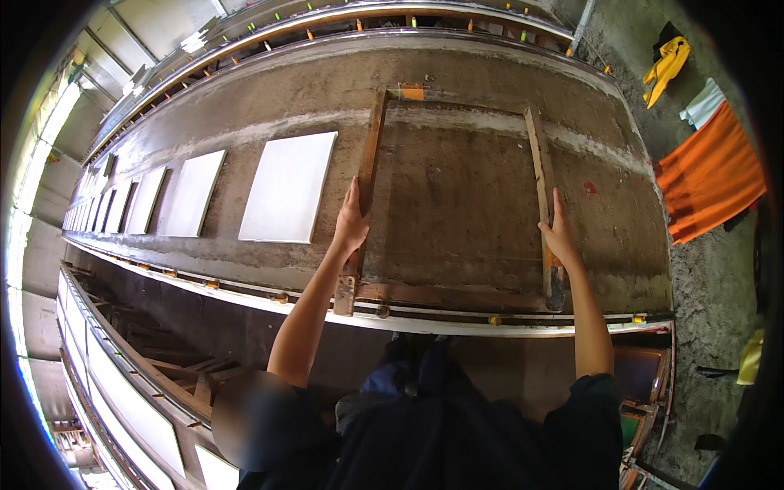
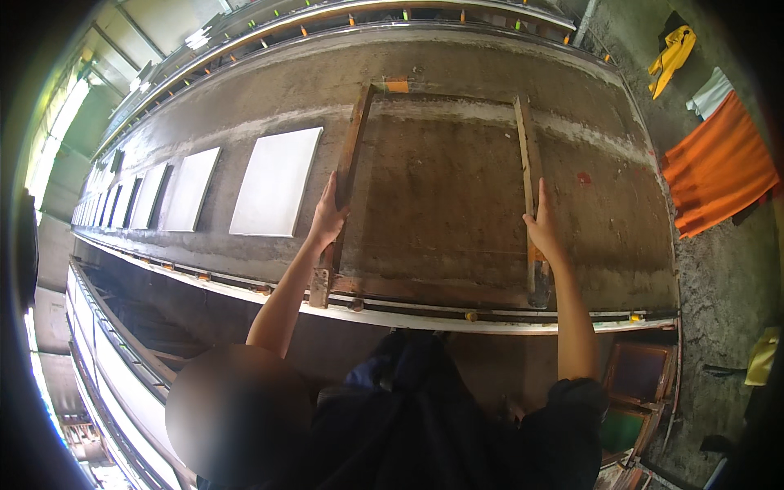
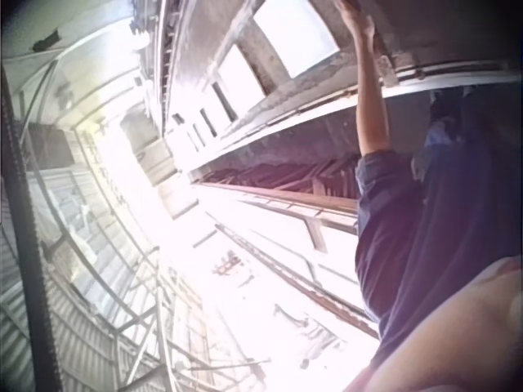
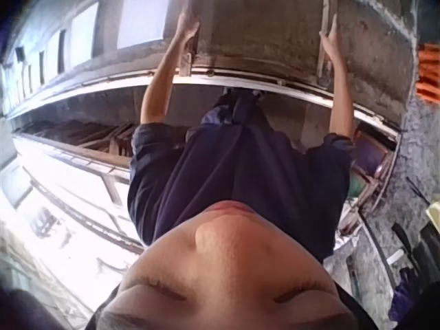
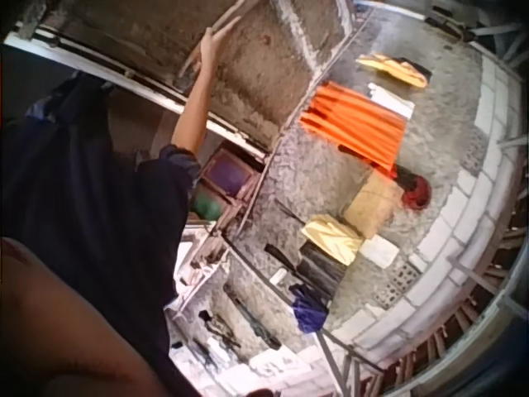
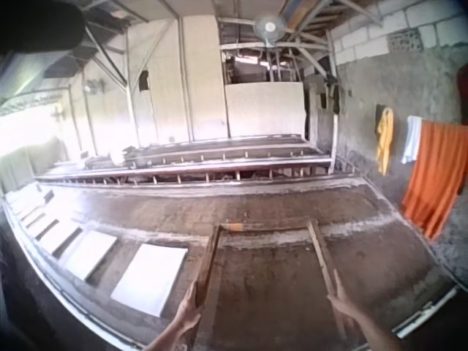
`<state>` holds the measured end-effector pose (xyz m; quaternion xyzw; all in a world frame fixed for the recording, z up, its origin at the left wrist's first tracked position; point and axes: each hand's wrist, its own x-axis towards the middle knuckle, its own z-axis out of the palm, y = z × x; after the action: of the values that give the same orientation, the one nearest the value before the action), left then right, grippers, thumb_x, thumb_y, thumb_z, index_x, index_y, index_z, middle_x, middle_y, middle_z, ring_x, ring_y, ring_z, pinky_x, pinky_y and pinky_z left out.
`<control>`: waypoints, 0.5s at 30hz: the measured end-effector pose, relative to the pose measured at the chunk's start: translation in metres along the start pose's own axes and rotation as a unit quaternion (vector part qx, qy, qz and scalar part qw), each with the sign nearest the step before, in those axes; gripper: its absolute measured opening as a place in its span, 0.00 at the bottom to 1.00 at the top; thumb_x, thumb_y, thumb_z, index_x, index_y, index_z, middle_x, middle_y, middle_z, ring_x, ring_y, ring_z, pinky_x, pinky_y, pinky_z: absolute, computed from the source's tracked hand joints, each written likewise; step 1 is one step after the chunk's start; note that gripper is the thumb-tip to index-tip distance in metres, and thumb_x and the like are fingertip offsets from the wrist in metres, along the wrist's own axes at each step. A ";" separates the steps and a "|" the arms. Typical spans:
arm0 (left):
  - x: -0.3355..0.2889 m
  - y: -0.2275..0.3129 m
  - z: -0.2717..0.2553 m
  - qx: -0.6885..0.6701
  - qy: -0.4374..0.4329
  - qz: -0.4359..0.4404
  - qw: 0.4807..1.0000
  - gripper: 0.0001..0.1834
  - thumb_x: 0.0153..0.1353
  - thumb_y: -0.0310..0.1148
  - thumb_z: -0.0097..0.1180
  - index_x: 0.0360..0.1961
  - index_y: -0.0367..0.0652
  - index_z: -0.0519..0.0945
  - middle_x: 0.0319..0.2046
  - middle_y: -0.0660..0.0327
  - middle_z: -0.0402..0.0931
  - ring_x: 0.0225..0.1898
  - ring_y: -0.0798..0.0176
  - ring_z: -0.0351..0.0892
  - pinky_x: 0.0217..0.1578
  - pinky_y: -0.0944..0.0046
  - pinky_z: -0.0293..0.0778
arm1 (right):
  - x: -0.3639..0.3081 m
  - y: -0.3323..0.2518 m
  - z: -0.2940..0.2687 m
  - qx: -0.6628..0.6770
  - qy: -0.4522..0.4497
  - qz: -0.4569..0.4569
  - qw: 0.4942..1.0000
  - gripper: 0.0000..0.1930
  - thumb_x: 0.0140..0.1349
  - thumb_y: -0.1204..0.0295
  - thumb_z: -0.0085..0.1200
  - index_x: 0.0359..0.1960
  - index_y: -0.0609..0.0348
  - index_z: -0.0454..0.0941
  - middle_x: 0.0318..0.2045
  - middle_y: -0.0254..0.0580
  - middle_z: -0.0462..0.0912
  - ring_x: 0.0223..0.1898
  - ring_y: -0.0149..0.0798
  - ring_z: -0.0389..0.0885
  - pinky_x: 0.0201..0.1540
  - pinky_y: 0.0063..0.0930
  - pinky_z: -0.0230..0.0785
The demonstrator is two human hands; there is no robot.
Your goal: The person repeatedly picks up white rectangular panels from a stack and places them into a wooden frame on a conveyor belt. The person smooths the surface of each panel with their hands before moving the frame along the belt to the next position.
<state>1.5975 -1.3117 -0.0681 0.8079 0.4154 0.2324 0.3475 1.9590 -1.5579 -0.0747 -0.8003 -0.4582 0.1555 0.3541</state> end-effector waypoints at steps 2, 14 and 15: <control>-0.005 -0.002 0.002 -0.046 -0.006 0.008 0.999 0.45 0.52 0.20 0.53 0.68 0.39 0.44 0.66 0.44 0.50 0.66 0.46 0.52 0.65 0.58 0.54 | -0.002 -0.001 -0.005 -0.030 -0.016 0.003 0.999 0.43 0.59 0.79 0.52 0.70 0.45 0.36 0.71 0.44 0.40 0.71 0.45 0.41 0.69 0.40 0.45; -0.004 0.027 0.027 -0.032 -0.012 0.012 0.999 0.43 0.52 0.19 0.49 0.69 0.39 0.44 0.66 0.44 0.48 0.68 0.46 0.48 0.66 0.56 0.51 | -0.011 0.013 -0.033 -0.124 -0.016 0.008 0.992 0.39 0.63 0.77 0.46 0.70 0.49 0.35 0.70 0.52 0.38 0.70 0.53 0.40 0.69 0.48 0.44; -0.007 0.032 0.028 -0.018 -0.012 0.004 1.000 0.43 0.52 0.19 0.49 0.68 0.38 0.44 0.66 0.44 0.49 0.68 0.45 0.47 0.66 0.56 0.50 | -0.011 0.009 -0.034 -0.135 -0.018 0.012 0.991 0.39 0.63 0.78 0.46 0.70 0.48 0.35 0.70 0.50 0.37 0.70 0.53 0.39 0.69 0.47 0.44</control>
<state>1.6283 -1.3410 -0.0628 0.8061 0.4038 0.2311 0.3657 1.9783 -1.5842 -0.0586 -0.8432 -0.4720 0.1111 0.2322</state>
